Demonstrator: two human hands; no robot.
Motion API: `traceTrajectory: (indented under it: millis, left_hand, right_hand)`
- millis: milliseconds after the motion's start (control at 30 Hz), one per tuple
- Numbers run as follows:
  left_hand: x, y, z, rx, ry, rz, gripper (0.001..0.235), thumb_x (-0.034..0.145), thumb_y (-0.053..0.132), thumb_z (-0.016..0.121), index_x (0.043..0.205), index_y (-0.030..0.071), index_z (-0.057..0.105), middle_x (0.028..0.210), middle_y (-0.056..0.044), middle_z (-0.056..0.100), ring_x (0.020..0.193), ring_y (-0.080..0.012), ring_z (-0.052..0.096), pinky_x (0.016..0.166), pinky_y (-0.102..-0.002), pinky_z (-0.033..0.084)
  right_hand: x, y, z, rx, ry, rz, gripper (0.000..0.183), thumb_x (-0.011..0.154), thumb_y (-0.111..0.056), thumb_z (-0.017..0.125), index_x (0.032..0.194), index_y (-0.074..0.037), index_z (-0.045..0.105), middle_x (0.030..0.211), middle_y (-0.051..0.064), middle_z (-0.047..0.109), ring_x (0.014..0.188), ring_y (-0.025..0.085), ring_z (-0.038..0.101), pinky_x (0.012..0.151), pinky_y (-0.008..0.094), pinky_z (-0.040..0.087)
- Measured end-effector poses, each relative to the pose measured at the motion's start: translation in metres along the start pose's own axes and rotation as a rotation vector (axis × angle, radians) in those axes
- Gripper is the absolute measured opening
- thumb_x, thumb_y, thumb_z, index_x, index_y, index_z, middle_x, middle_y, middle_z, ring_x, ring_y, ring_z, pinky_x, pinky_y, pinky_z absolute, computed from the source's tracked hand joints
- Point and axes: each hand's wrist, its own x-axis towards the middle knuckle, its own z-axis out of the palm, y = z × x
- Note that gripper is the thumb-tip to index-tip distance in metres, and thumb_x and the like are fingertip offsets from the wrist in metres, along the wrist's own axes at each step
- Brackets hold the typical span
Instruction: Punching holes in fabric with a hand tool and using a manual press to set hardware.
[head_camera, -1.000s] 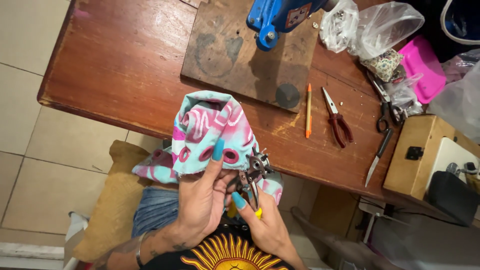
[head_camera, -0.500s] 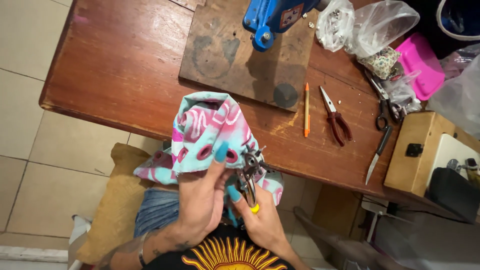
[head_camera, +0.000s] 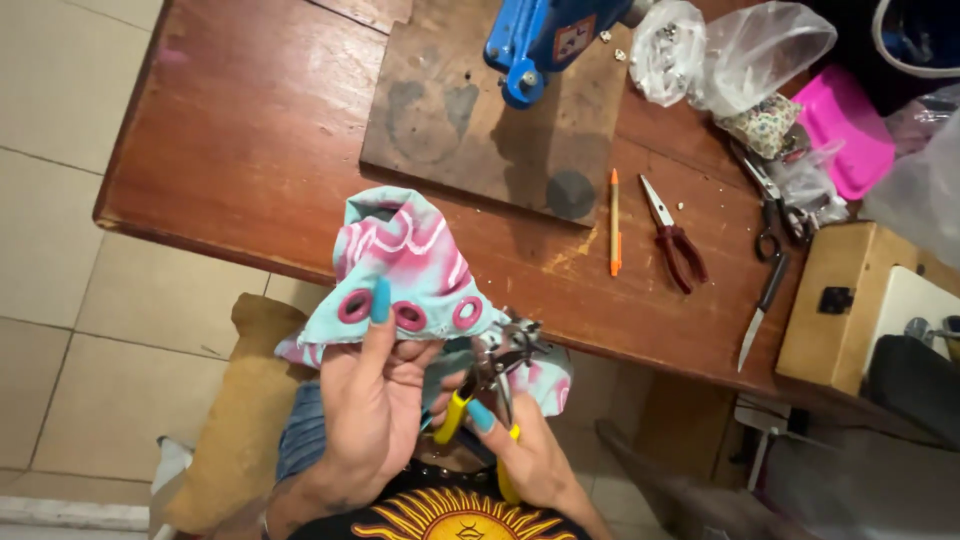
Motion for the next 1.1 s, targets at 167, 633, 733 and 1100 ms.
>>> traceTrajectory:
  millis: [167,633,733,1100]
  left_hand:
    - [0.002,-0.001,-0.016,-0.032,0.017,-0.119,0.036,0.087,0.022,0.051,0.055,0.005,0.049,0.056,-0.015,0.061,0.052,-0.0319,0.063,0.027,-0.041,0.044]
    - [0.000,0.000,-0.032,-0.147,-0.276,0.094,0.020,0.087,0.013,0.052,0.098,-0.003,0.052,0.089,-0.015,0.063,0.082,-0.0266,0.061,0.076,-0.040,0.051]
    - [0.007,-0.025,-0.078,-0.067,-0.149,-0.128,0.009,0.077,0.001,0.056,0.081,0.006,0.049,0.068,0.001,0.047,0.053,-0.0054,0.041,0.048,-0.018,0.039]
    - [-0.008,0.004,0.009,0.151,-0.091,0.253,0.005,0.072,0.000,0.065,0.074,-0.001,0.061,0.078,-0.007,0.064,0.070,-0.0142,0.060,0.066,-0.030,0.054]
  right_hand:
    - [0.003,-0.018,0.000,-0.310,0.037,-0.035,0.042,0.084,-0.043,0.041,0.093,-0.006,0.059,0.091,0.004,0.064,0.086,0.015,0.060,0.079,0.029,0.049]
    - [0.000,0.035,-0.006,-0.895,0.255,-0.321,0.041,0.072,-0.010,0.061,0.106,0.001,0.043,0.100,0.017,0.053,0.091,0.032,0.058,0.079,0.037,0.044]
    - [0.002,0.018,-0.008,-1.197,0.391,-0.517,0.032,0.078,-0.021,0.059,0.098,0.000,0.047,0.089,0.015,0.054,0.080,0.027,0.054,0.071,0.036,0.043]
    - [0.001,-0.004,-0.003,-0.707,0.151,-0.177,0.036,0.083,-0.032,0.048,0.107,-0.005,0.049,0.096,0.008,0.061,0.084,0.022,0.060,0.073,0.028,0.042]
